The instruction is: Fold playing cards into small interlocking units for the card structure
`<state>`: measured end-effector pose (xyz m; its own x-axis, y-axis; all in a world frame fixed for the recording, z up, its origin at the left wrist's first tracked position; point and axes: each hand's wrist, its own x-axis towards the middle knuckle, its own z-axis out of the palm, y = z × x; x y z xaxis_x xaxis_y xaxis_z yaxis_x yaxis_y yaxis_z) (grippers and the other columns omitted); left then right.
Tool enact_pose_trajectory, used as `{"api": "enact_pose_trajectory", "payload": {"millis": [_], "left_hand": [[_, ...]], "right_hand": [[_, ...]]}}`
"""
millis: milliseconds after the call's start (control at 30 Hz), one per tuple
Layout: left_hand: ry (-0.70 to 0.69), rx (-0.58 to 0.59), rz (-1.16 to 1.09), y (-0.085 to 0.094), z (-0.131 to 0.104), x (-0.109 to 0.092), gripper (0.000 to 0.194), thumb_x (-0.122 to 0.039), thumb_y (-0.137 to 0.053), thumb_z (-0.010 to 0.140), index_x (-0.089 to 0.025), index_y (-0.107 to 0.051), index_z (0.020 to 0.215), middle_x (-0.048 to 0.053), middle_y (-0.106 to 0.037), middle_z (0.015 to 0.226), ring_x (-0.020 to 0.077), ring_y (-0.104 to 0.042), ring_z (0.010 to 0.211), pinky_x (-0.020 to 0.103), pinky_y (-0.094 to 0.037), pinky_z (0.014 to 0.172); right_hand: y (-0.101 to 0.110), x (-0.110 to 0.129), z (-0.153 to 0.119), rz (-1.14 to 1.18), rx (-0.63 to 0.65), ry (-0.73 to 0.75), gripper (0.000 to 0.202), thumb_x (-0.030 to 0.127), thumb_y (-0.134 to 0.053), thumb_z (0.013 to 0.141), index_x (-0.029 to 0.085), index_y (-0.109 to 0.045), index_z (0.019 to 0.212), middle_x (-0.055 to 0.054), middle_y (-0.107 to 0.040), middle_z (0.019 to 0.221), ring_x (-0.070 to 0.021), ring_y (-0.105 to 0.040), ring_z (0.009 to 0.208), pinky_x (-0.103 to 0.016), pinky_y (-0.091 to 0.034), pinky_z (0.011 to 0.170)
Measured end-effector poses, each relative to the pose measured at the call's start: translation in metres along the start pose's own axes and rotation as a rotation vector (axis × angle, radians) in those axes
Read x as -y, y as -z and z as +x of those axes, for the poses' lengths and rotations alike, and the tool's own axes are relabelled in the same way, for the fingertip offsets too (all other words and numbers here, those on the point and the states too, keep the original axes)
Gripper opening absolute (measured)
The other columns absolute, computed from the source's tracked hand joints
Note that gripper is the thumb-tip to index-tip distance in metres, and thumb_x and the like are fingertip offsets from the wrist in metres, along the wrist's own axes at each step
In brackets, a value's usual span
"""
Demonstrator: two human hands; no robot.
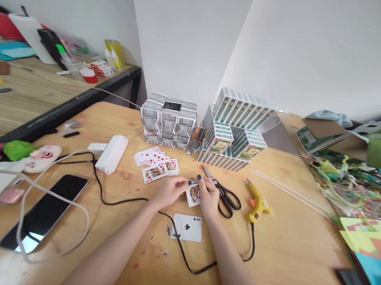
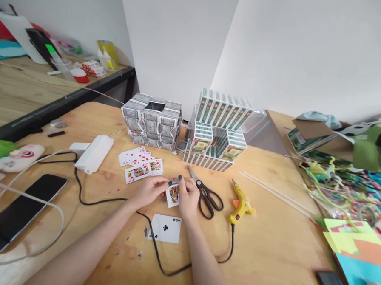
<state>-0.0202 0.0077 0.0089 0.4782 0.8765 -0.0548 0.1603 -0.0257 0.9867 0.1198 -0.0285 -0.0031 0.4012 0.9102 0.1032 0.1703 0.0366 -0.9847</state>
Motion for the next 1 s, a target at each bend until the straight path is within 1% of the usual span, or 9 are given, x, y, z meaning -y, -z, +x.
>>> {"api": "enact_pose_trajectory", "payload": {"millis": [200, 367, 433, 567, 633, 700, 833, 900, 1000], "left_hand": [[0.104, 0.109, -0.146, 0.005, 0.003, 0.002, 0.023, -0.023, -0.048, 0.076, -0.016, -0.069, 0.082, 0.002, -0.068, 0.074, 0.0129, -0.060, 0.060, 0.024, -0.049, 0.058], [0.095, 0.161, -0.193, 0.004, 0.000, 0.001, 0.025, -0.017, -0.045, 0.072, -0.015, -0.068, 0.082, 0.003, -0.069, 0.078, 0.0151, -0.064, 0.067, 0.027, -0.052, 0.064], [0.093, 0.147, -0.209, 0.003, -0.002, -0.002, 0.023, -0.017, -0.045, 0.071, -0.014, -0.067, 0.078, 0.003, -0.069, 0.075, 0.0154, -0.064, 0.067, 0.027, -0.052, 0.063], [0.086, 0.096, -0.220, 0.000, -0.003, -0.008, 0.018, -0.026, -0.048, 0.076, -0.015, -0.062, 0.073, 0.001, -0.063, 0.064, 0.0128, -0.060, 0.055, 0.023, -0.049, 0.052], [0.075, 0.058, -0.167, -0.001, -0.001, -0.008, 0.021, -0.032, -0.052, 0.076, -0.014, -0.060, 0.070, -0.001, -0.059, 0.058, 0.0103, -0.054, 0.048, 0.020, -0.044, 0.045], [0.052, -0.019, -0.118, 0.000, 0.003, -0.005, 0.023, -0.035, -0.054, 0.075, -0.014, -0.059, 0.068, -0.002, -0.057, 0.056, 0.0087, -0.050, 0.044, 0.019, -0.040, 0.041], [0.027, -0.279, -0.234, 0.010, 0.015, 0.007, 0.024, -0.036, -0.055, 0.074, -0.013, -0.059, 0.080, 0.003, -0.064, 0.074, 0.0124, -0.057, 0.055, 0.022, -0.047, 0.048], [0.017, -0.373, -0.336, 0.015, 0.020, 0.011, 0.024, -0.034, -0.056, 0.073, -0.013, -0.057, 0.086, 0.006, -0.065, 0.084, 0.0150, -0.061, 0.065, 0.026, -0.051, 0.055], [0.014, -0.411, -0.441, 0.017, 0.024, 0.015, 0.026, -0.027, -0.059, 0.070, -0.015, -0.053, 0.092, 0.006, -0.065, 0.086, 0.0172, -0.063, 0.072, 0.030, -0.054, 0.060]], "right_hand": [[0.001, -0.004, 0.001, 0.097, -0.008, -0.083, 0.033, 0.044, -0.057, 0.076, 0.015, -0.072, 0.070, -0.006, -0.062, 0.076, -0.0175, -0.057, 0.070, -0.029, -0.045, 0.065], [0.004, -0.006, 0.002, 0.189, -0.027, -0.166, 0.031, 0.043, -0.059, 0.074, 0.015, -0.072, 0.072, -0.003, -0.058, 0.074, -0.0139, -0.053, 0.065, -0.026, -0.043, 0.059], [0.006, -0.005, 0.004, 0.161, -0.027, -0.143, 0.030, 0.043, -0.058, 0.075, 0.015, -0.071, 0.072, -0.003, -0.058, 0.074, -0.0137, -0.052, 0.066, -0.026, -0.042, 0.060], [0.005, 0.001, 0.002, 0.034, 0.069, -0.015, 0.030, 0.041, -0.056, 0.078, 0.016, -0.069, 0.068, -0.004, -0.060, 0.079, -0.0160, -0.054, 0.076, -0.028, -0.042, 0.072], [0.003, 0.002, 0.001, 0.000, 0.107, 0.019, 0.032, 0.043, -0.054, 0.079, 0.016, -0.067, 0.067, -0.004, -0.058, 0.077, -0.0159, -0.054, 0.074, -0.028, -0.042, 0.069], [0.003, 0.001, 0.000, -0.001, 0.126, 0.005, 0.036, 0.046, -0.048, 0.082, 0.016, -0.062, 0.066, -0.002, -0.054, 0.068, -0.0139, -0.051, 0.063, -0.026, -0.041, 0.058], [0.005, -0.003, 0.002, 0.029, 0.177, -0.123, 0.037, 0.048, -0.040, 0.085, 0.017, -0.053, 0.069, 0.005, -0.040, 0.050, -0.0098, -0.039, 0.045, -0.023, -0.033, 0.044], [0.008, -0.002, 0.005, -0.017, 0.278, -0.145, 0.033, 0.046, -0.043, 0.083, 0.017, -0.053, 0.073, 0.005, -0.041, 0.051, -0.0095, -0.040, 0.045, -0.022, -0.033, 0.044], [0.014, 0.005, 0.007, -0.217, 0.551, -0.033, 0.022, 0.038, -0.053, 0.079, 0.016, -0.056, 0.076, 0.002, -0.050, 0.065, -0.0106, -0.046, 0.056, -0.023, -0.039, 0.054]]}}
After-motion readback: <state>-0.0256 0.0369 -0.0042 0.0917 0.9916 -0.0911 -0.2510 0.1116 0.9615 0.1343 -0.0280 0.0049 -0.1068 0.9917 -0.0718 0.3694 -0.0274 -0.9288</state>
